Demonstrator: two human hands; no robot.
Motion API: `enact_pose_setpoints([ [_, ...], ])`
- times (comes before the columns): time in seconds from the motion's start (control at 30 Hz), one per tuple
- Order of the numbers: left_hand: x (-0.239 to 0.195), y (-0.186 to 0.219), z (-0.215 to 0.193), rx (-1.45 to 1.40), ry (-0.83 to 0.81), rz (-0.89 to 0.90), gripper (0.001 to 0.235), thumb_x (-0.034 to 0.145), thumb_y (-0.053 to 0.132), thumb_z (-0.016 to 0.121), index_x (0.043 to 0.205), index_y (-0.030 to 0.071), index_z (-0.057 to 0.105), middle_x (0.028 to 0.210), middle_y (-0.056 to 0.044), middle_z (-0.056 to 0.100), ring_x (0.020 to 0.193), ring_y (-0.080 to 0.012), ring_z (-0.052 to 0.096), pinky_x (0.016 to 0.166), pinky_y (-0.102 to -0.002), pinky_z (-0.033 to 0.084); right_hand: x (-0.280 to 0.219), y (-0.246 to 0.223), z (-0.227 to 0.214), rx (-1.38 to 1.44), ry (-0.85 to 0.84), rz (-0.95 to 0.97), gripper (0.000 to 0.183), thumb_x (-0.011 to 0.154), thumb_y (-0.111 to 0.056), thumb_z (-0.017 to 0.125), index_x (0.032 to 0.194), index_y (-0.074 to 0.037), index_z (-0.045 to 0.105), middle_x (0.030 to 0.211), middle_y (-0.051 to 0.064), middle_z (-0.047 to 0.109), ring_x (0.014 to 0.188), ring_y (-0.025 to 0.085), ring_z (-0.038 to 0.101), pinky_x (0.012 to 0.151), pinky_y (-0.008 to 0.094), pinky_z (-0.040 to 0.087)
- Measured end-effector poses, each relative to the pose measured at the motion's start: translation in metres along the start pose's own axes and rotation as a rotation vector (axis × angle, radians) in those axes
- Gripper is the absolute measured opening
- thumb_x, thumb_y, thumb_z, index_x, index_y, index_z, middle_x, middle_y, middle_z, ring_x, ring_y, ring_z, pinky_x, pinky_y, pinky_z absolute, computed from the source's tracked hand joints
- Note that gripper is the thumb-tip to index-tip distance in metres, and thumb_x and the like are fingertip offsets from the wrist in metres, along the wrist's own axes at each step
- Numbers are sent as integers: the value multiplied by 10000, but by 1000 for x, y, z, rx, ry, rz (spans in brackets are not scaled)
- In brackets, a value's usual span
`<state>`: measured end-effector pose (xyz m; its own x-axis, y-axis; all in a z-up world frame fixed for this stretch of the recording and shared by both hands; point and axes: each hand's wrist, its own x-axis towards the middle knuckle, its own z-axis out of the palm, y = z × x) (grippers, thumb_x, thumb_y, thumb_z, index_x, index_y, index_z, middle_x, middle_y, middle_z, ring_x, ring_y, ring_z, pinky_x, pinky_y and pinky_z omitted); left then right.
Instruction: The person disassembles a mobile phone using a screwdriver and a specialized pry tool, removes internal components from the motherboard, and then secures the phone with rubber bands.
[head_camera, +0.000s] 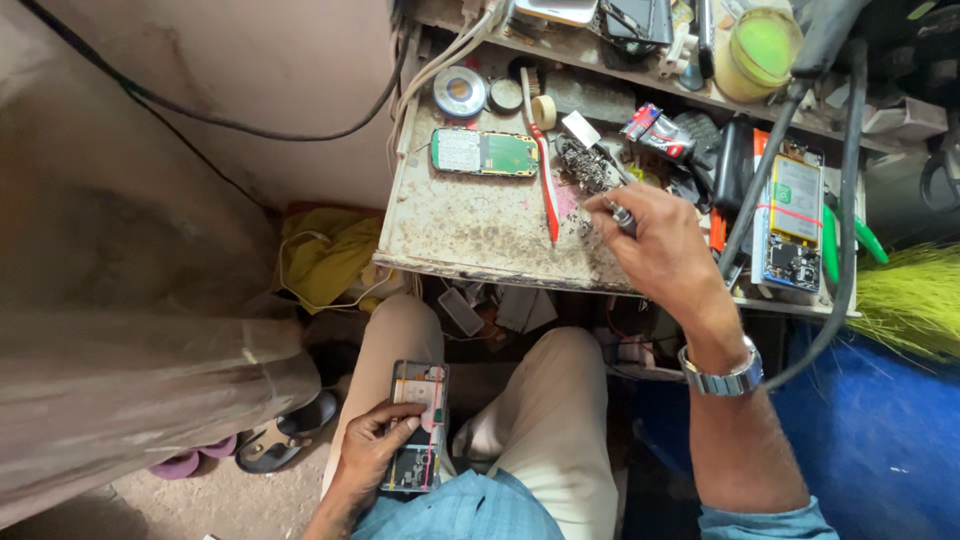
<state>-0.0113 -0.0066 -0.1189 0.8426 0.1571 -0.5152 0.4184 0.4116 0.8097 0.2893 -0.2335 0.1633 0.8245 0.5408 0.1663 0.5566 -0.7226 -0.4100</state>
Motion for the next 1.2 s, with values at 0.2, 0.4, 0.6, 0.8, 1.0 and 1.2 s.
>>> enact_pose_setpoints([
  [0.2, -1, 1, 0, -23, 24, -44, 236, 854, 61, 759, 1071, -15, 811, 953, -61, 776, 826, -108, 669, 761, -257, 550, -3, -5, 2, 5, 52, -110, 137, 892, -63, 741, 1020, -91, 783, 936, 117, 705, 822, 301, 699, 729, 388, 546],
  [0.4, -2, -1, -2, 16, 18, -5, 229, 857, 70, 762, 1062, -18, 813, 968, -59, 771, 827, -102, 657, 765, -251, 540, -7, -6, 3, 18, 123, -92, 145, 896, -54, 717, 1032, -60, 765, 977, 113, 696, 820, 266, 700, 683, 346, 575],
  [0.6, 1, 0, -1, 23, -7, 45, 231, 862, 72, 762, 1068, -21, 811, 1002, -60, 772, 848, -100, 650, 778, -244, 527, 4, 2, -4, 45, 199, 110, 132, 948, -118, 734, 1041, -29, 765, 946, 131, 704, 716, 201, 674, 571, 328, 544],
  [0.8, 0, 1, 0, -72, 17, -63, 236, 853, 71, 757, 1066, -20, 804, 1013, -69, 780, 835, -118, 670, 763, -269, 552, 13, 2, -1, 32, 242, 96, 168, 971, -164, 768, 1056, -20, 779, 918, 123, 706, 716, 180, 654, 611, 333, 522],
  [1.0, 0, 0, 0, -3, 18, -5, 239, 857, 68, 774, 1074, -21, 817, 981, -74, 775, 836, -99, 650, 773, -254, 537, 7, -4, 1, -42, 187, 76, 137, 928, -161, 782, 1017, -58, 796, 843, 99, 681, 686, 186, 623, 576, 352, 517],
  [1.2, -2, 4, 1, -28, 19, -65, 237, 853, 70, 754, 1069, -14, 808, 960, -62, 773, 805, -111, 659, 737, -268, 550, -5, -4, 16, -132, 142, -45, 149, 876, -135, 788, 1006, -62, 795, 799, 122, 656, 752, 269, 643, 704, 404, 530],
])
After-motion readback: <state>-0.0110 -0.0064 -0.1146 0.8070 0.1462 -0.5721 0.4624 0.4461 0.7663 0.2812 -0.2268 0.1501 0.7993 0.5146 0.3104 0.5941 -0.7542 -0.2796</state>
